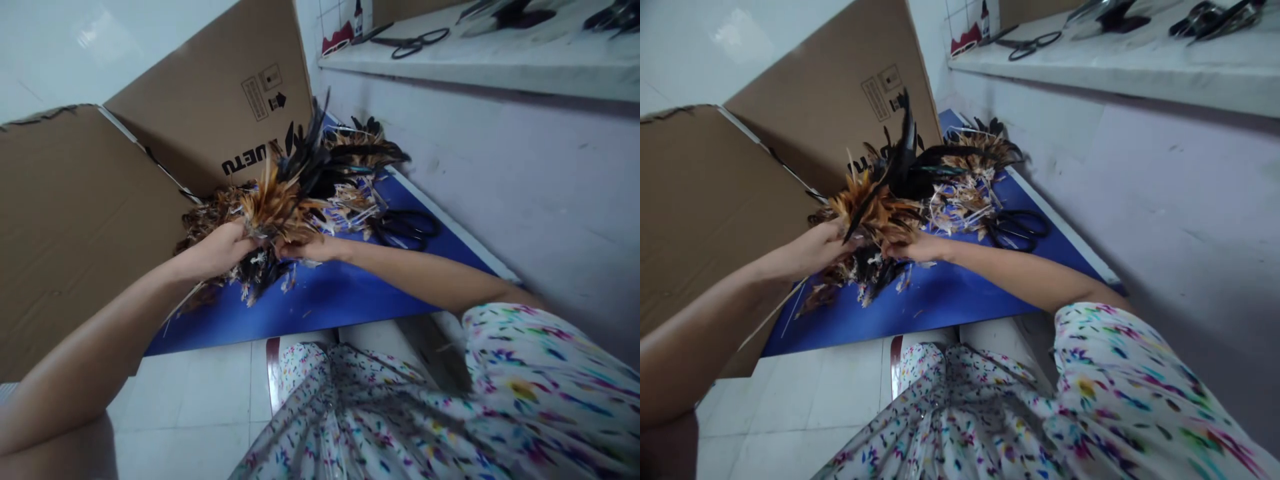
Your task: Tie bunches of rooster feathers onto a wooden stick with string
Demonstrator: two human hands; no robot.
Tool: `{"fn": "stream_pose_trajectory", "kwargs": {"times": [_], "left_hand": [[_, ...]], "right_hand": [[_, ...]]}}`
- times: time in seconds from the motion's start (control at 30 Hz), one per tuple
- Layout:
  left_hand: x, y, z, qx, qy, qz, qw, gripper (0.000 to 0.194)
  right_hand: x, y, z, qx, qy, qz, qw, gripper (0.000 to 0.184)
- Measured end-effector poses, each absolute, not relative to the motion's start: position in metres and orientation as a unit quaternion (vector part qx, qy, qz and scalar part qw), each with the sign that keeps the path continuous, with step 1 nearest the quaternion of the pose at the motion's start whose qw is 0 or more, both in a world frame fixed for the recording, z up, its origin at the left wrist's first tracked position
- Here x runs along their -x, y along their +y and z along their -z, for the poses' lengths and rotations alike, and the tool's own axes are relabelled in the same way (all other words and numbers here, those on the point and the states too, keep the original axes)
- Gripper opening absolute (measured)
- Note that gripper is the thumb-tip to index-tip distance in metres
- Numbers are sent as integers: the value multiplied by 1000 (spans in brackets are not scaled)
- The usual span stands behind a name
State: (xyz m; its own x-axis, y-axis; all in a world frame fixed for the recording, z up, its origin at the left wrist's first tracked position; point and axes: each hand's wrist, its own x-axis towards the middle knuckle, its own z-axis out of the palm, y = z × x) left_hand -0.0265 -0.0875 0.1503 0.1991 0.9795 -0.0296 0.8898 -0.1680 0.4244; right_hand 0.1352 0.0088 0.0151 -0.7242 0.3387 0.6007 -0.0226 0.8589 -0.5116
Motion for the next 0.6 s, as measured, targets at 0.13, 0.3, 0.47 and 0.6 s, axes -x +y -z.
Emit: {"fn": "stream_pose_trajectory", "kwargs": {"times": [0.13,0.3,0.47,0.6], "left_hand": [[27,-81,-139,-647,678,-166,307,25],[30,-69,-124,-606,686,-189,355,22],[31,-57,-110,-712,655,-147,206,4],[34,-50,-92,-701,703,-82,86,7]], "right_hand": [[-136,-7,-15,111,-861,-389,307,18],[-152,-26,-28,182,-860,-348,326,24],[-158,-38,-40,206,-863,-330,324,26],[-156,-50,-54,193,-860,-348,319,25]]}}
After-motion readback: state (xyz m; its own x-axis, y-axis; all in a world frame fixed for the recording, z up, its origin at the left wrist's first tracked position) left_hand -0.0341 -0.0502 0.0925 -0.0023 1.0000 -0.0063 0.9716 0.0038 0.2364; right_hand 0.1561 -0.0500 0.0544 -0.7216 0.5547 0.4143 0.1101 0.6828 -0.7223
